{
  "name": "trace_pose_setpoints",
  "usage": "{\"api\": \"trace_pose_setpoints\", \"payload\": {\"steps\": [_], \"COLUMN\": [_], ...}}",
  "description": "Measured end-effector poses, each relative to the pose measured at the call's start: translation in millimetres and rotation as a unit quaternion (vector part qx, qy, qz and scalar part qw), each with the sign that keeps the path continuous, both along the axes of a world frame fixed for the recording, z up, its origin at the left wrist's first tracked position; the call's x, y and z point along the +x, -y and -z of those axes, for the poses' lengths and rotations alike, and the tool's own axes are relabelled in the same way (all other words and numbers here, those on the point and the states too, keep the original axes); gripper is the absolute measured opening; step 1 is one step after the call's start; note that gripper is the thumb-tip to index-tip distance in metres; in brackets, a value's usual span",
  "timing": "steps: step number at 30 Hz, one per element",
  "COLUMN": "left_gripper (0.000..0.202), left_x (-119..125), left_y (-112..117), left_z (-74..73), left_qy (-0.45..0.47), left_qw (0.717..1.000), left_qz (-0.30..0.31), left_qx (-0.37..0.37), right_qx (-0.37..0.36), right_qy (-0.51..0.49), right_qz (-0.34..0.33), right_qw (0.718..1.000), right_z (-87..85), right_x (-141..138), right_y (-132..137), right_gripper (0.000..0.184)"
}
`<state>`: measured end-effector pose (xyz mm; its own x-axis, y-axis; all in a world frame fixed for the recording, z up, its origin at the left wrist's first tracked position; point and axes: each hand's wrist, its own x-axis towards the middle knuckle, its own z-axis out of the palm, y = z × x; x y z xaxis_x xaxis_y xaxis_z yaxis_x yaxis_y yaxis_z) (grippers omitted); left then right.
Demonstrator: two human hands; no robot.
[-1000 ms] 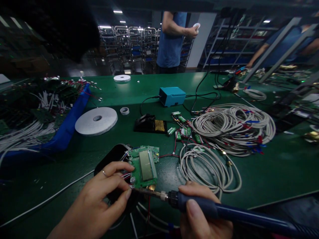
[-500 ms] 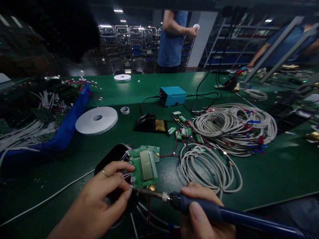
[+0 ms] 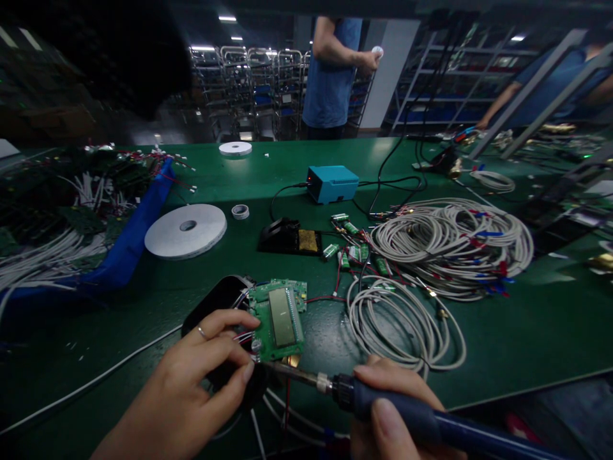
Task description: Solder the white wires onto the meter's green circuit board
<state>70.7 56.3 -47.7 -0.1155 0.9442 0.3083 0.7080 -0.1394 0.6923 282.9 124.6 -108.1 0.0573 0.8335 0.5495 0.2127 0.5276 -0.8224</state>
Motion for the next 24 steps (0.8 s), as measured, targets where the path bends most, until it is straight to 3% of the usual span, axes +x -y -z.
{"api": "trace_pose_setpoints", "payload": {"steps": [5,12,18,24], "left_gripper": [0.018,0.018,0.018,0.018], "left_x": [0.1,-0.4,-0.2,0.0], "left_y": [0.8,1.0,1.3,2.0], "left_z": [0.3,0.7,0.1,0.7], "left_qy": [-0.002,-0.002,0.0,0.001], "left_qw": [1.0,1.0,1.0,1.0], "left_qz": [0.0,0.003,0.003,0.004], "left_qx": [-0.003,0.002,-0.001,-0.007], "right_qx": [-0.029,0.029,-0.028,-0.023], "right_qy": [-0.021,0.004,-0.037,-0.041], "right_qz": [-0.025,0.015,-0.007,-0.004], "right_qw": [0.999,0.999,0.999,0.999], "right_z": [-7.5,2.4,-4.5,14.8], "right_x": [-4.3,2.4,1.6,8.3], "right_y": [-2.3,-0.9,2.0,3.8], "right_gripper": [0.021,0.009,0.021,0.012]}}
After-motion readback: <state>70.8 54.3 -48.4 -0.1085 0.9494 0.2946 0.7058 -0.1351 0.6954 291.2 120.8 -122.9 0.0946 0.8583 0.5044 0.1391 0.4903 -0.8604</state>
